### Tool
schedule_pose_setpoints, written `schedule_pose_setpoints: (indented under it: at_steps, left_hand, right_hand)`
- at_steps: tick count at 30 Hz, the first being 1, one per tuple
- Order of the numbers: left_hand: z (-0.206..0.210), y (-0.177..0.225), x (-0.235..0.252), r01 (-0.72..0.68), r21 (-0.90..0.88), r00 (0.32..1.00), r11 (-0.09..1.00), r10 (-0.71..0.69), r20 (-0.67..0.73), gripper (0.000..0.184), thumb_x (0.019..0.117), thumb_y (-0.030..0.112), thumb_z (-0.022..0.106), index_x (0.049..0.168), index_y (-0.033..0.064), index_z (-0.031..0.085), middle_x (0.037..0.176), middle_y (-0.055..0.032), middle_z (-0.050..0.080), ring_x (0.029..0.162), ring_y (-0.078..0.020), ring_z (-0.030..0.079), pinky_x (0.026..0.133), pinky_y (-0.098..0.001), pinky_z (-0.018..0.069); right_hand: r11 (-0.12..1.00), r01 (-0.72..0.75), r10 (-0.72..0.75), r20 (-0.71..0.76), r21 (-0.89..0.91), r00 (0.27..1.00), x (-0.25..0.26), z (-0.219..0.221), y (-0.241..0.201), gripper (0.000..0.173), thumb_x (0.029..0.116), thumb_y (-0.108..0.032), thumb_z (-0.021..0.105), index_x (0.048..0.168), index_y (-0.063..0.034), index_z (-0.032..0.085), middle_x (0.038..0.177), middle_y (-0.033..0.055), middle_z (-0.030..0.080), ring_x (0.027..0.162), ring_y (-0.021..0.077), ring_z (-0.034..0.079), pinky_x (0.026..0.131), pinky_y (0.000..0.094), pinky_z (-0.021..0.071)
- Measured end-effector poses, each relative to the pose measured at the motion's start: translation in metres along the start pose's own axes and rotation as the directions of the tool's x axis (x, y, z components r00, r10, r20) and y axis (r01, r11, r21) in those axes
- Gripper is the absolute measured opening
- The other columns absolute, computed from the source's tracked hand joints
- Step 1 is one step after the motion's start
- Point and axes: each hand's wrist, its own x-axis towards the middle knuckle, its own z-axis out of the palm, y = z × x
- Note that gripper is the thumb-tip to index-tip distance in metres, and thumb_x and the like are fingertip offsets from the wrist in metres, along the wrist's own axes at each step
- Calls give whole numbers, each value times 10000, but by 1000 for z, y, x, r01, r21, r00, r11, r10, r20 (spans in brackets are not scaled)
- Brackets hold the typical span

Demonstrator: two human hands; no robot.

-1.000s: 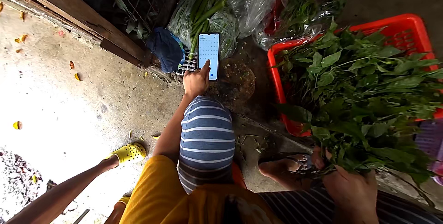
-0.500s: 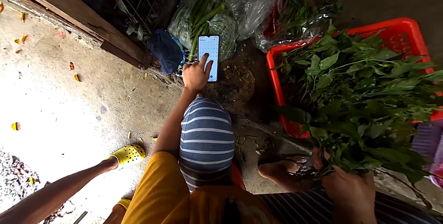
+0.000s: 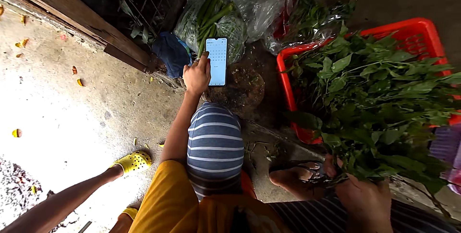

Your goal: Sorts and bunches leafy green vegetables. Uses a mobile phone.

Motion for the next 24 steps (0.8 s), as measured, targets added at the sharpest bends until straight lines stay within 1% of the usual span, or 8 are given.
schedule_pose_setpoints:
  at_steps: [2,5,7,9,15,20,24]
  left_hand:
    - [4,1,-1,-22,4,1000,1000,22,-19,365,1060,206,467,1335,109,687,850,-157,752,755,-353,717,727,-549,507]
    - [5,2,-2,-41,1,999,999,41,-9,364,1064,211,468,1336,112,688,870,-159,756,756,-360,716,727,-550,510]
    - [4,3,-1,-37,-7,999,999,37,11,368,1069,211,459,1346,110,680,902,-162,761,783,-365,721,740,-557,512]
    - [4,4,0,-35,-13,999,999,35,26,370,1068,207,458,1348,111,679,927,-161,764,812,-363,727,753,-561,513]
    - [7,5,0,-51,-7,998,999,51,21,366,1068,224,466,1340,131,692,880,-161,756,772,-358,720,737,-551,510]
    - [9,5,-1,-67,-6,998,998,67,1,355,1064,220,481,1324,127,703,854,-158,751,745,-354,713,717,-544,506]
    - [10,5,-1,-80,-3,996,997,80,36,364,1069,250,481,1345,151,697,835,-153,750,737,-348,709,733,-536,504]
  right_hand:
    - [1000,6,-6,1,1,1000,1,-2,1,164,940,-42,507,1071,-120,567,764,-48,685,579,55,621,588,218,561]
    - [1000,10,-10,-6,-6,1000,0,-1,0,167,935,-40,504,1065,-124,568,758,-55,686,576,52,622,591,216,562]
    - [1000,11,-11,14,-18,1000,0,-1,-1,162,957,-57,479,1075,-132,561,781,-74,689,595,34,619,610,210,561]
    - [1000,18,-17,20,-12,1000,0,-1,0,165,962,-63,472,1075,-131,571,786,-71,697,600,35,622,614,214,562]
    - [1000,19,-19,23,-8,1000,-1,0,-1,184,951,-55,486,1088,-147,568,780,-70,693,595,39,622,609,213,560]
    - [1000,20,-20,26,-4,999,0,-2,0,181,955,-56,485,1090,-141,571,793,-66,699,597,36,619,610,210,558]
    - [1000,24,-24,23,-4,999,0,-1,0,173,950,-63,507,1084,-151,572,777,-69,696,592,39,623,601,212,559]
